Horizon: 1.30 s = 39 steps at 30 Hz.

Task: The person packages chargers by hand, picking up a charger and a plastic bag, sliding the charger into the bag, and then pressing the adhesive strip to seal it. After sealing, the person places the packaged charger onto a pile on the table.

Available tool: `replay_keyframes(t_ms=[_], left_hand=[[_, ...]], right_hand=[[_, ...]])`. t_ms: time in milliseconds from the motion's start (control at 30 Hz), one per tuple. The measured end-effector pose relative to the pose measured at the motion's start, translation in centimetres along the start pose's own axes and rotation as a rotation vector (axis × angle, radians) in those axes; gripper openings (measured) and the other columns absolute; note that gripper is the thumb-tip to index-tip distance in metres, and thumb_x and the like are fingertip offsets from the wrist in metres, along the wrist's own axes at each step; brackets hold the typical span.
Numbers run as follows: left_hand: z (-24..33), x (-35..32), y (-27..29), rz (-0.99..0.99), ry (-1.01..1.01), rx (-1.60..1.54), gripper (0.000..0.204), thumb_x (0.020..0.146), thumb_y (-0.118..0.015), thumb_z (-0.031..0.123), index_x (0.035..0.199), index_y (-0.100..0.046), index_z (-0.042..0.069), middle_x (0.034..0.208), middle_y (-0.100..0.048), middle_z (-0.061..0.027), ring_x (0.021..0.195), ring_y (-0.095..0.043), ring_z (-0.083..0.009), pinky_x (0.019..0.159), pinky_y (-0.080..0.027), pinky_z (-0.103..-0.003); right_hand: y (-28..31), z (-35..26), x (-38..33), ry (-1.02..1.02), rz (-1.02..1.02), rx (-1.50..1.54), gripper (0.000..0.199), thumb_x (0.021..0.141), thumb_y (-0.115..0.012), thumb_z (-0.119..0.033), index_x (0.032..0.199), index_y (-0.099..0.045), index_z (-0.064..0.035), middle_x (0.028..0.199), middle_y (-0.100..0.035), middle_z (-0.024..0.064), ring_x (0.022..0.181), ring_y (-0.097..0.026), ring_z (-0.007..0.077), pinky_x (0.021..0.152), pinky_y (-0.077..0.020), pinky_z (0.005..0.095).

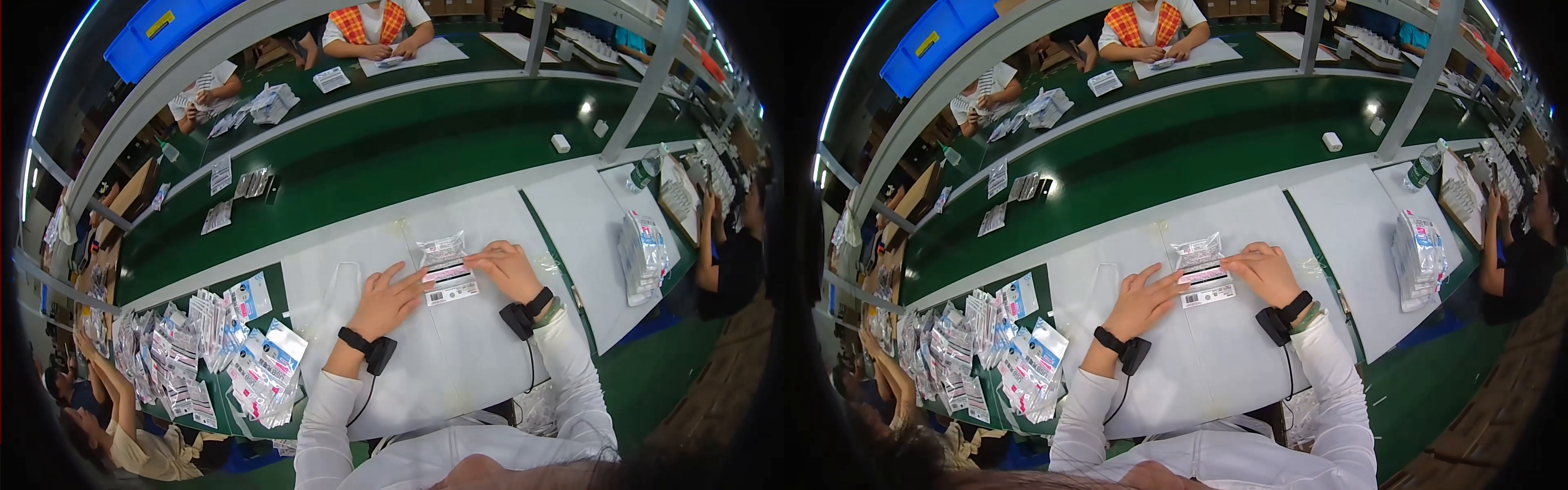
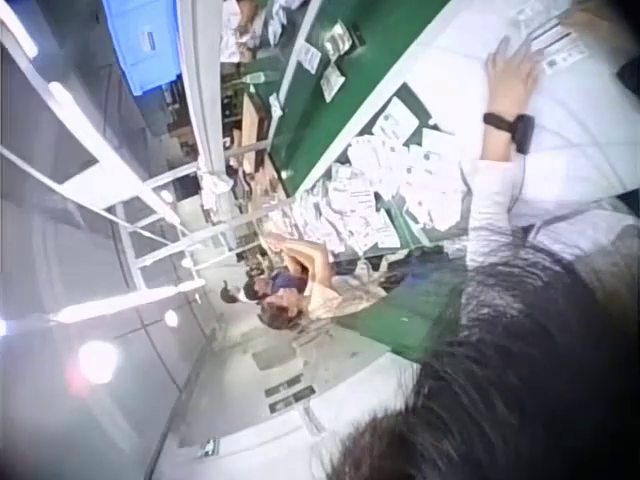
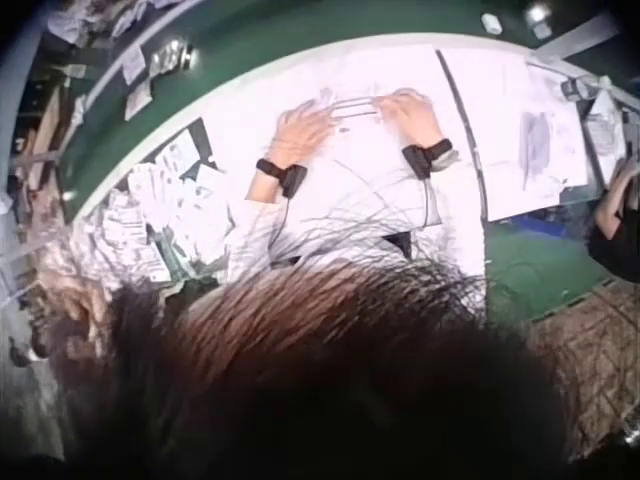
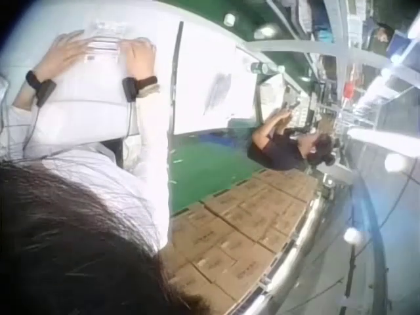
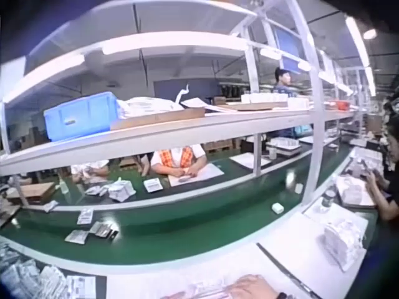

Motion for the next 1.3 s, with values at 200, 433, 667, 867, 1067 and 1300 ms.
replay_keyframes(t_ms=[200, 433, 667, 867, 1067, 1300], left_hand=[[0.2, -0.4, 1.1, -0.009, -0.120, -0.009, 0.041, 0.090, -0.056, 0.044, 0.131, -0.054, 0.040, 0.148, -0.039, 0.0099, 0.135, -0.033, -0.0251, 0.105, -0.026, -0.047], [-0.2, 0.1, -0.8, 0.051, -0.031, -0.102, 0.030, 0.090, -0.057, 0.039, 0.119, -0.064, 0.035, 0.142, -0.046, 0.0097, 0.133, -0.035, -0.0250, 0.105, -0.024, -0.047], [1.3, 0.9, -2.0, 0.234, 0.129, -0.153, 0.016, 0.087, -0.063, 0.026, 0.100, -0.070, 0.027, 0.126, -0.057, 0.0109, 0.130, -0.040, -0.0234, 0.103, -0.024, -0.045], [1.6, 1.2, -1.8, 0.234, 0.135, -0.192, 0.016, 0.082, -0.068, 0.026, 0.098, -0.071, 0.027, 0.125, -0.057, 0.0110, 0.129, -0.041, -0.0228, 0.103, -0.025, -0.045], [1.3, 0.4, -1.6, 0.232, 0.106, -0.185, 0.020, 0.080, -0.070, 0.027, 0.100, -0.072, 0.031, 0.125, -0.057, 0.0107, 0.127, -0.042, -0.0232, 0.103, -0.026, -0.044], [1.6, 0.9, -1.5, 0.214, 0.075, -0.125, 0.026, 0.081, -0.069, 0.026, 0.106, -0.070, 0.029, 0.124, -0.059, 0.0057, 0.127, -0.043, -0.0257, 0.104, -0.027, -0.045]], right_hand=[[-0.8, -2.6, 0.2, 0.105, 0.151, -0.157, 0.018, 0.085, -0.065, -0.029, 0.097, -0.071, -0.0161, 0.097, -0.069, -0.0020, 0.103, -0.055, 0.0198, 0.089, -0.0370, 0.0354], [-4.7, -6.7, -0.5, 0.188, 0.009, -0.050, 0.012, 0.079, -0.070, -0.019, 0.086, -0.065, -0.0107, 0.082, -0.062, 0.0042, 0.075, -0.063, 0.0243, 0.067, -0.0499, 0.0364], [-5.7, -7.0, -0.3, 0.211, 0.071, -0.186, 0.013, 0.077, -0.071, -0.016, 0.086, -0.063, -0.0106, 0.080, -0.060, 0.0045, 0.070, -0.062, 0.0246, 0.062, -0.0512, 0.0368], [-5.5, -6.5, -0.6, 0.196, 0.063, -0.215, 0.012, 0.078, -0.069, -0.015, 0.085, -0.061, -0.0105, 0.080, -0.059, 0.0055, 0.073, -0.062, 0.0251, 0.063, -0.0508, 0.0369], [-1.7, -5.5, -4.9, 0.038, 0.111, -0.221, 0.013, 0.083, -0.066, -0.016, 0.090, -0.058, -0.0079, 0.088, -0.060, 0.0090, 0.078, -0.061, 0.0303, 0.067, -0.0488, 0.0381], [6.2, 1.4, -25.6, -0.671, 0.892, 0.328, 0.007, 0.092, -0.057, -0.010, 0.092, -0.055, -0.0029, 0.076, -0.049, 0.0043, 0.069, -0.047, 0.0114, 0.063, -0.0408, 0.0267]])
Point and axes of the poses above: each hand's wrist, its own x-axis towards the middle knuckle, its own y-axis out of the back of the hand, z = x × y, the point moved 1 cm from there along x, towards the middle knuckle
